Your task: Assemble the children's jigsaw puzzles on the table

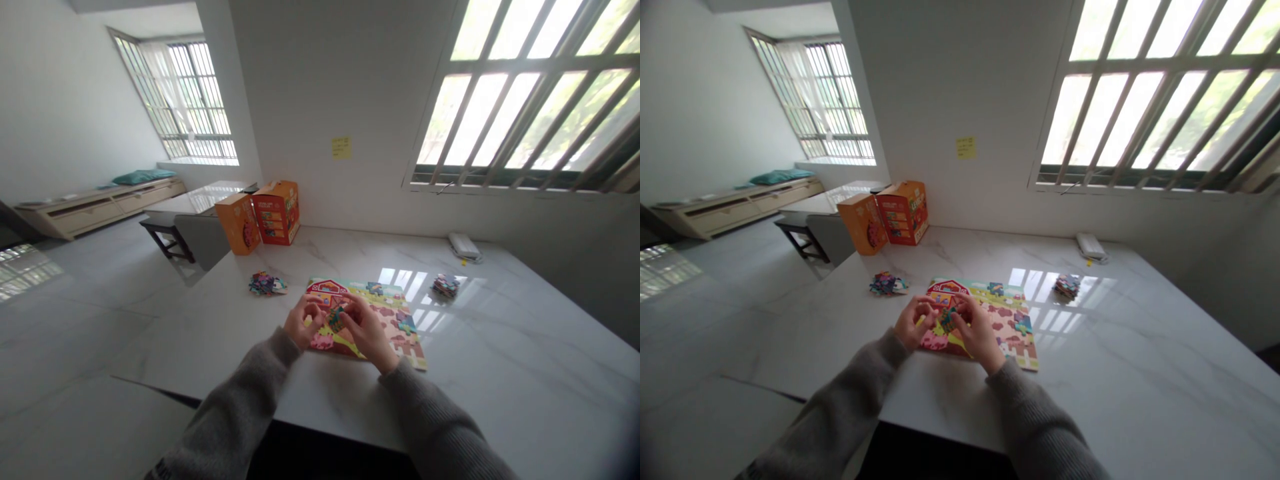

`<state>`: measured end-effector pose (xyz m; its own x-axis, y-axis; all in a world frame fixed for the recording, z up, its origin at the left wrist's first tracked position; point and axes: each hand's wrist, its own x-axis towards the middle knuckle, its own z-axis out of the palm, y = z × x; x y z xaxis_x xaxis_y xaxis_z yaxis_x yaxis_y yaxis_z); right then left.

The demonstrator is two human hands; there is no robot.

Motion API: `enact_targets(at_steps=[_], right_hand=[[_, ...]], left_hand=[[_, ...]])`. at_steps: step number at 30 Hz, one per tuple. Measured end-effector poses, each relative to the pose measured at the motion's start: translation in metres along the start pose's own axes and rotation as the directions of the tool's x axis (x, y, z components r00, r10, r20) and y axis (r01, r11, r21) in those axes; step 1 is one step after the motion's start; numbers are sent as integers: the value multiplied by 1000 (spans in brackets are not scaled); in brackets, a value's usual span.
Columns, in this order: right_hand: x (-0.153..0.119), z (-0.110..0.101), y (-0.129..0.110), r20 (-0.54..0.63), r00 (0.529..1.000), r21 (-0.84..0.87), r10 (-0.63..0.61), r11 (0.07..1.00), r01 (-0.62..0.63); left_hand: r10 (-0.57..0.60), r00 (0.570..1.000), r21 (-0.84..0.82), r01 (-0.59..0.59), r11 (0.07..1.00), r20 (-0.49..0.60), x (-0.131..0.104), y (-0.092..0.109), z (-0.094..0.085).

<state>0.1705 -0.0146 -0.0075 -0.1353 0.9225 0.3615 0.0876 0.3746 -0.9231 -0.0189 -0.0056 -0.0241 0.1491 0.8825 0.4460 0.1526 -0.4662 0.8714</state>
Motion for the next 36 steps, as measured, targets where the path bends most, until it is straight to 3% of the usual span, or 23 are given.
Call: enact_targets(at_steps=[3, 6, 10, 13, 17, 21, 26, 30, 36], right_hand=[[-1, -1, 0, 58, 998, 29, -16, 999, 14], [0, -3, -1, 82, 997, 52, -15, 999, 11], [3, -10, -5, 19, 999, 48, -27, 999, 26], [3, -17, -7, -18, 996, -82, -92, 993, 91], [-2, -22, -9, 99, 962, -332, -255, 903, 273], [-5, -20, -10, 210, 906, -414, -369, 805, 424], [-4, -25, -10, 242, 890, -449, -386, 769, 456], [-9, -52, -6, 182, 930, -472, -319, 802, 367], [-49, -122, 10, 140, 973, -521, -186, 821, 232]], left_hand=[[-148, 979, -162, 170, 972, 138, 5, 2, 0], [-215, 941, -246, 280, 928, 261, 7, 3, 0], [-236, 955, -309, 282, 908, 177, 8, 4, -1], [-237, 964, -334, 264, 905, 122, 9, 4, -2], [-239, 962, -332, 271, 904, 135, 9, 4, -2], [-210, 963, -348, 259, 901, 171, 8, 2, -3], [-183, 962, -341, 244, 908, 200, 8, -1, -3], [-152, 978, -252, 185, 950, 146, 7, 1, -2], [-123, 975, 33, 119, 992, 187, 2, -3, -2]])
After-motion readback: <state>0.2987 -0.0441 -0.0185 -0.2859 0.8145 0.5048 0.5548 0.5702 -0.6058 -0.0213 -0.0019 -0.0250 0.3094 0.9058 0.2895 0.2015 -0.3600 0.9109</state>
